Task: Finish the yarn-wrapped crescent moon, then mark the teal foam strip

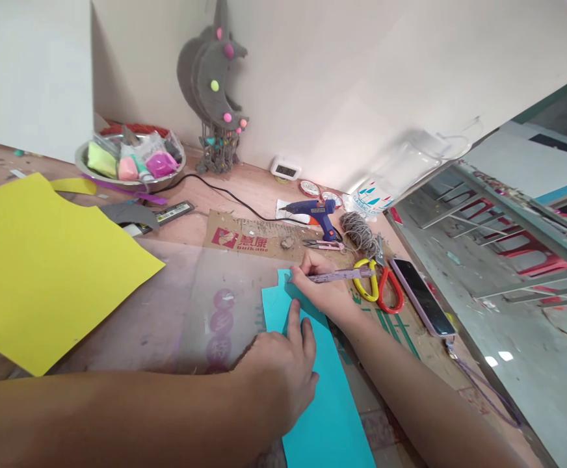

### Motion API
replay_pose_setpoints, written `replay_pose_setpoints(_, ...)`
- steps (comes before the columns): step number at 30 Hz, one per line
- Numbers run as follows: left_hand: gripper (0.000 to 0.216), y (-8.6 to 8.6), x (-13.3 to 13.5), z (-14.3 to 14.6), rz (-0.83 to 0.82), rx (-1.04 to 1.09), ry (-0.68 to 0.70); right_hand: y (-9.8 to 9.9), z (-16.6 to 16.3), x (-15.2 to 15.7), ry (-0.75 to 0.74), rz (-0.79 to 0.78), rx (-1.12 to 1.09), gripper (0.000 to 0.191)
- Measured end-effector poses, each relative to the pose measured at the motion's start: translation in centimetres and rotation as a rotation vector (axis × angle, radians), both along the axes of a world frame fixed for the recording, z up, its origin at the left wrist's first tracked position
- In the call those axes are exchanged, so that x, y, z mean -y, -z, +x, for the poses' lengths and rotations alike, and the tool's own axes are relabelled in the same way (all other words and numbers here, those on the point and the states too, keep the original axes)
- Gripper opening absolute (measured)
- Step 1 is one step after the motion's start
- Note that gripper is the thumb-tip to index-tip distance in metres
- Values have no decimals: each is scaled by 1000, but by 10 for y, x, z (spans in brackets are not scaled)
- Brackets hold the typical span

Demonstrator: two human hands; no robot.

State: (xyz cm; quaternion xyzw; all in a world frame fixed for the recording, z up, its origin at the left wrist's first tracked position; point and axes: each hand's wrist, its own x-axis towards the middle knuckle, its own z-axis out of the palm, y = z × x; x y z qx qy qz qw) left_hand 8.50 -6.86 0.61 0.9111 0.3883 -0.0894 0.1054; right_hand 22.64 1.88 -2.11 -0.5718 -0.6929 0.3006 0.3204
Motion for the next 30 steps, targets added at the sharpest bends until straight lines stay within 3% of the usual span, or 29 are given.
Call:
replay_pose_setpoints(5,65,-4,-2,1,-50,-20,-9,-2,0,-2,-9,-18,-128,29)
replay_pose_setpoints(9,65,0,-1,2,-17,9,-22,-3,5,-8,127,42,-355,31)
replay_pose_setpoints(12,65,3,0,1,4,27,-29,-5,10,-10,182,54,-404,28)
replay_pose_setpoints(19,66,3,2,0,52,31,-22,-25,13,-16,-31,282,103,21)
replay_pose_setpoints(25,66,2,1,-1,64,41,-12,-16,4,-47,-203,370,480,24)
replay_pose_setpoints(28,66,1,1,-1,56,41,-8,-13,3,-55,-268,381,515,18)
replay_pose_setpoints(30,66,1,1,0,46,40,-12,-17,6,-53,-228,358,435,15)
